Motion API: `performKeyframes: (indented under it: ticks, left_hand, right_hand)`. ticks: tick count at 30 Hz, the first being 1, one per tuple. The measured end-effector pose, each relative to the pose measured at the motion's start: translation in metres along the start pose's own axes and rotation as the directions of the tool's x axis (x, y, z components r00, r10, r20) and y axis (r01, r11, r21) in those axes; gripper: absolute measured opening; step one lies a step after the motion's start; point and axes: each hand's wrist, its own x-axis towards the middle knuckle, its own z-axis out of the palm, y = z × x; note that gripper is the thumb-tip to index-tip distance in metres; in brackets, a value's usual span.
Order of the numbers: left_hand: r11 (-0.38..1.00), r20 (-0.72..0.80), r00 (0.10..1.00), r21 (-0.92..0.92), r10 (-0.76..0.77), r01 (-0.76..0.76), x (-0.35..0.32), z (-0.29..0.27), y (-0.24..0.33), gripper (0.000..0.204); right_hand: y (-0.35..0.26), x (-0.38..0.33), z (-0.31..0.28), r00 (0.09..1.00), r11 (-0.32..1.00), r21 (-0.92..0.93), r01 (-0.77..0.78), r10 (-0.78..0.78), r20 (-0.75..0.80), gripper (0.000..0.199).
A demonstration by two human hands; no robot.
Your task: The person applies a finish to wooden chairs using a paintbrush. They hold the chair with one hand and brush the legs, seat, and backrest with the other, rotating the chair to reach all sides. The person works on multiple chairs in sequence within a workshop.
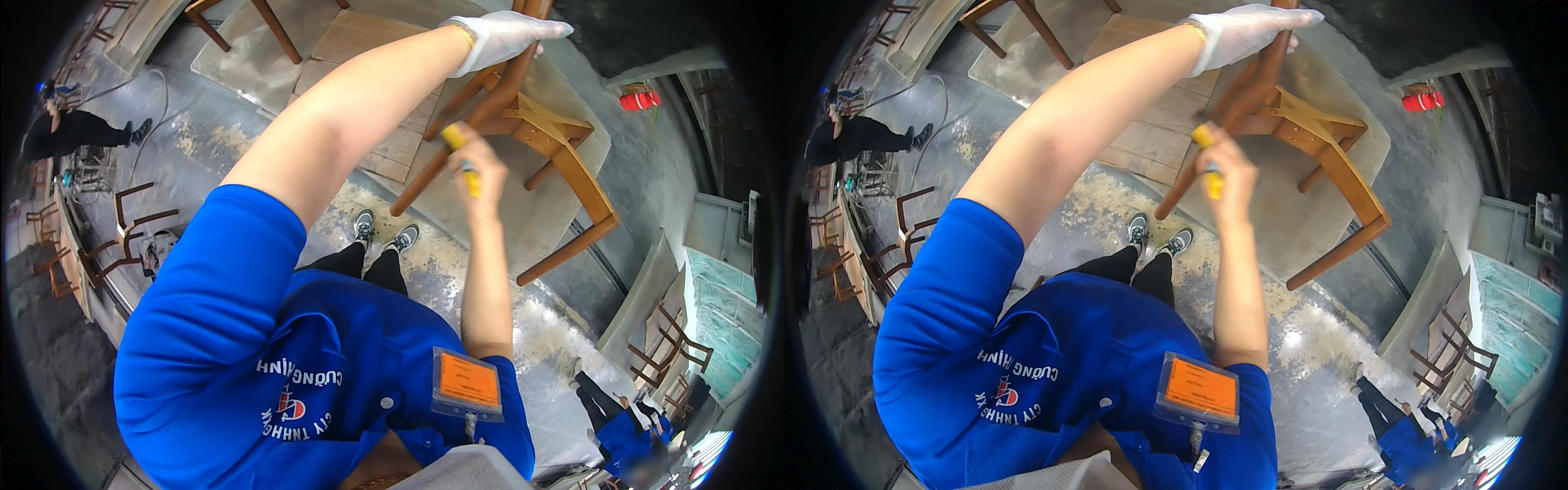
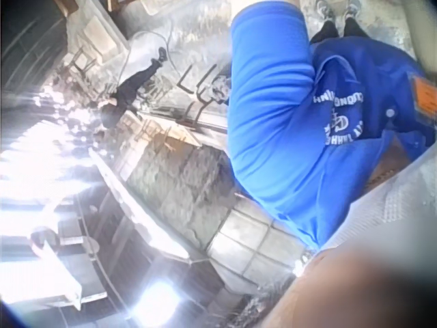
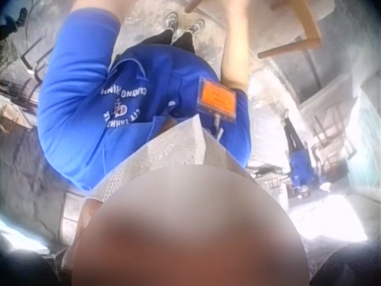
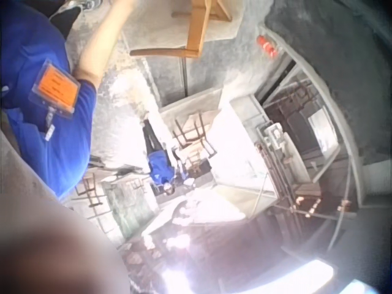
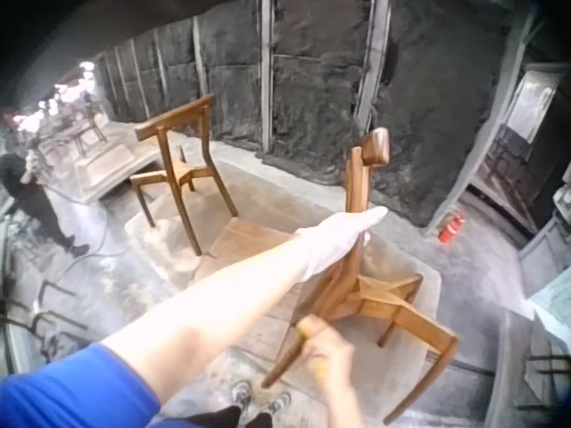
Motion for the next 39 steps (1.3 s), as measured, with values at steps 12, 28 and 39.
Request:
performKeyframes:
  ticks: [12,28,39]
  left_hand:
    - [0.964,0.146,0.987,-0.266,0.062,-0.021,0.007,0.009,0.001,0.08]
    - [0.982,0.2,0.98,-0.19,0.021,0.018,0.036,0.025,-0.019,0.055]
    - [0.916,0.162,0.963,-0.375,0.216,-0.143,-0.03,0.108,-0.075,0.03]
  right_hand:
    - [0.055,-0.141,0.071,0.741,0.944,-0.312,-0.109,0.286,0.607,0.017]
    - [0.039,-0.142,0.008,0.916,0.946,-0.31,0.096,0.038,0.4,0.009]
    - [0.041,-0.37,-0.132,0.165,0.743,0.378,-0.552,0.542,-0.824,0.016]
